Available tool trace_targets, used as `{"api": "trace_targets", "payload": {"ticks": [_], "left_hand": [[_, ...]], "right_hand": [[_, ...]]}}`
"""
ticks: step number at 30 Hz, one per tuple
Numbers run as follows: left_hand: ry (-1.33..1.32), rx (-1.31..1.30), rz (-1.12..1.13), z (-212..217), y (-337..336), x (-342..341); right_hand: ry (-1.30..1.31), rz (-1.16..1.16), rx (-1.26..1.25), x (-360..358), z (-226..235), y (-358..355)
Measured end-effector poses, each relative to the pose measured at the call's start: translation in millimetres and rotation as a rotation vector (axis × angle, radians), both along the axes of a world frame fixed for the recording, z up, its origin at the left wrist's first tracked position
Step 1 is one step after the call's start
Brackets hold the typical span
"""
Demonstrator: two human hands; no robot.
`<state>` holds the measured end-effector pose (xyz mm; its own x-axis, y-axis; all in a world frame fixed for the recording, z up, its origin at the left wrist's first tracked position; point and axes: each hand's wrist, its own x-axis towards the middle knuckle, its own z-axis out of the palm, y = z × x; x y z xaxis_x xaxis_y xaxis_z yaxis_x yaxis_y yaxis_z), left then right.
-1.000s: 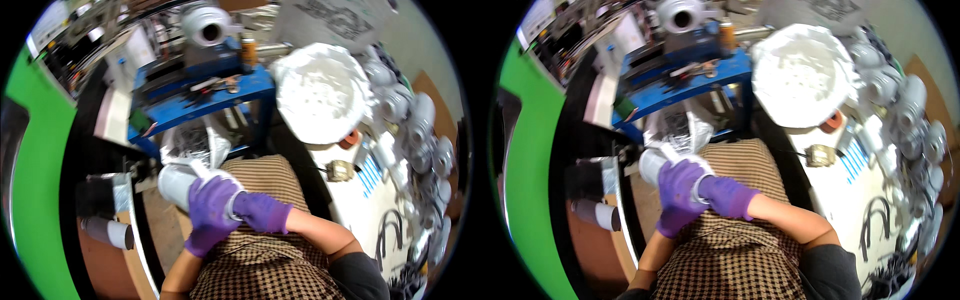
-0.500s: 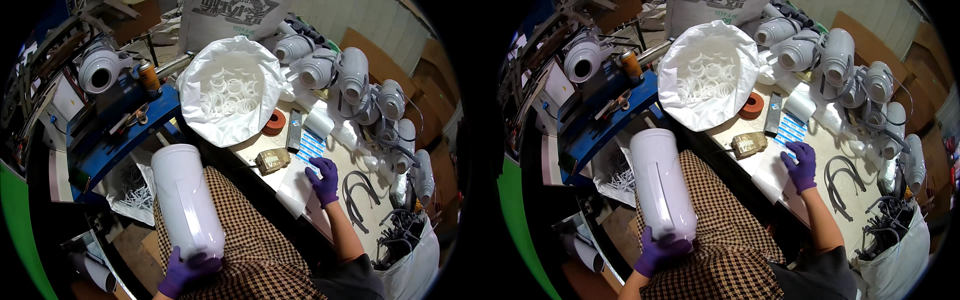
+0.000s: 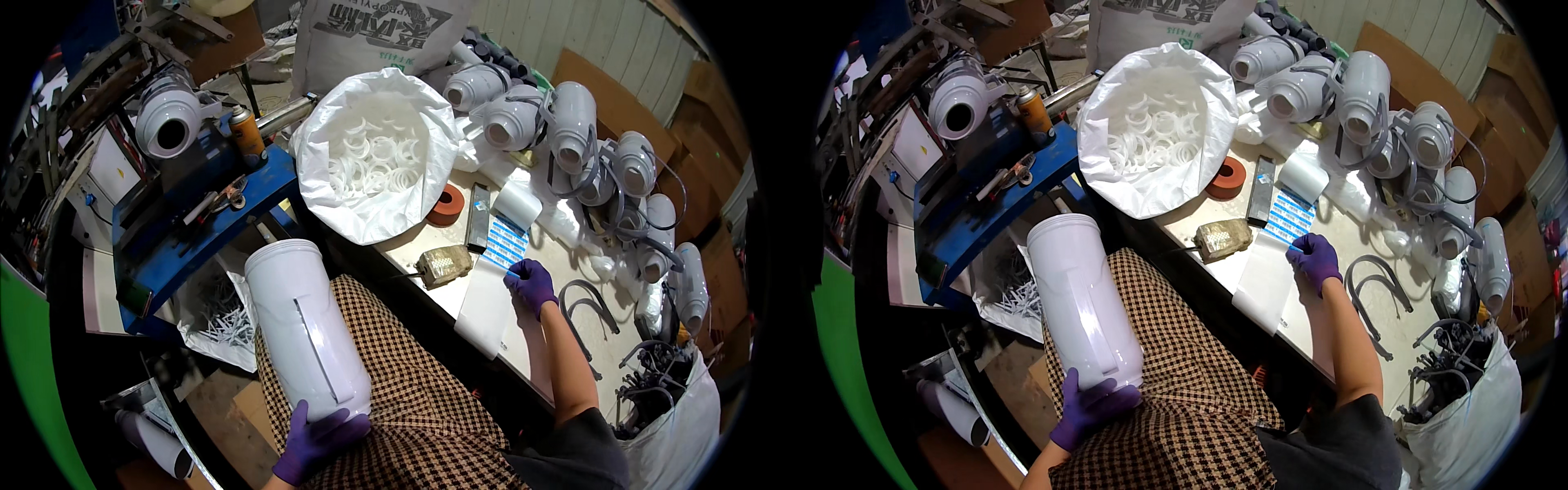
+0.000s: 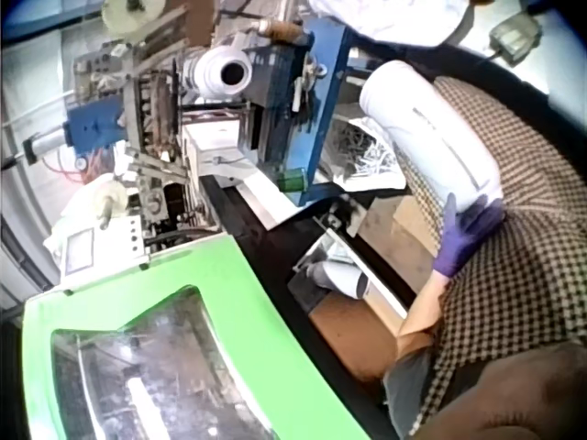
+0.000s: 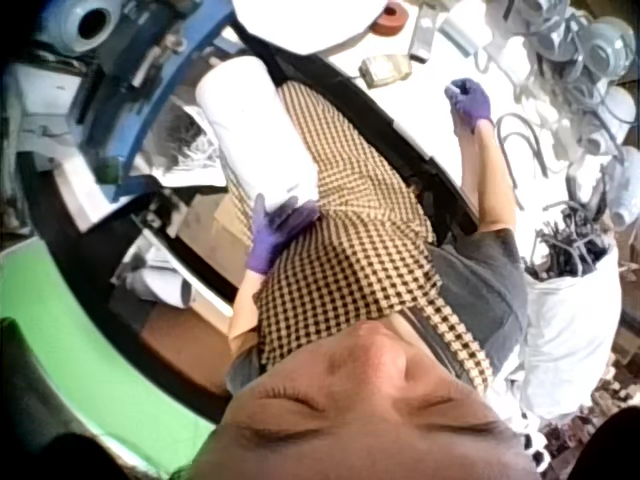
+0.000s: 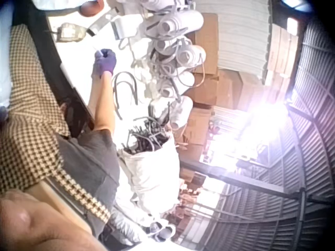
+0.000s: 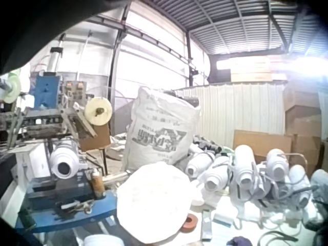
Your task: The person repeatedly inserts a white plastic liner into a white cylindrical container, then attaches a grey handle to the top. The person places the assembled unit on a nearby table and repeats the process with additional containers and liners.
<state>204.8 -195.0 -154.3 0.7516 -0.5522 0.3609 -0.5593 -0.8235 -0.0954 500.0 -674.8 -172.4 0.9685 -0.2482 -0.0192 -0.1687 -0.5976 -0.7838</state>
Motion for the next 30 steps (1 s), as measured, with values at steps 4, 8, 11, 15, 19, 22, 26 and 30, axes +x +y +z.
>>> {"api": "trace_targets", "payload": {"ticks": [4,8,11,15,19,22,26,30], "left_hand": [[-0.037,0.119,0.033,-25.5,3.2,-11.7],[-0.092,0.054,0.023,-7.8,-4.1,-6.1],[-0.117,0.102,0.009,-3.7,-2.2,-5.2],[-0.091,0.137,-0.017,-8.6,2.8,-3.1],[-0.304,0.502,-0.104,-29.2,5.0,-1.2],[-0.29,0.589,-0.056,-45.5,8.3,-5.9],[-0.204,0.275,-0.002,-27.9,3.9,-5.6],[-0.189,0.172,-0.026,-8.7,3.1,-2.8]], "right_hand": [[-0.11,-0.003,0.082,-14.5,-22.4,-11.0],[-0.579,0.24,-0.377,-40.1,11.9,18.1],[-0.738,0.304,-0.187,-41.2,69.9,92.0],[-0.595,0.919,-0.007,-20.2,135.9,225.8],[-0.423,1.247,0.059,33.4,109.4,332.8],[-0.107,1.166,0.132,45.4,96.5,368.7],[0.074,1.263,0.181,51.6,106.3,378.2],[-0.048,1.211,-0.037,39.8,119.1,382.0]]}}
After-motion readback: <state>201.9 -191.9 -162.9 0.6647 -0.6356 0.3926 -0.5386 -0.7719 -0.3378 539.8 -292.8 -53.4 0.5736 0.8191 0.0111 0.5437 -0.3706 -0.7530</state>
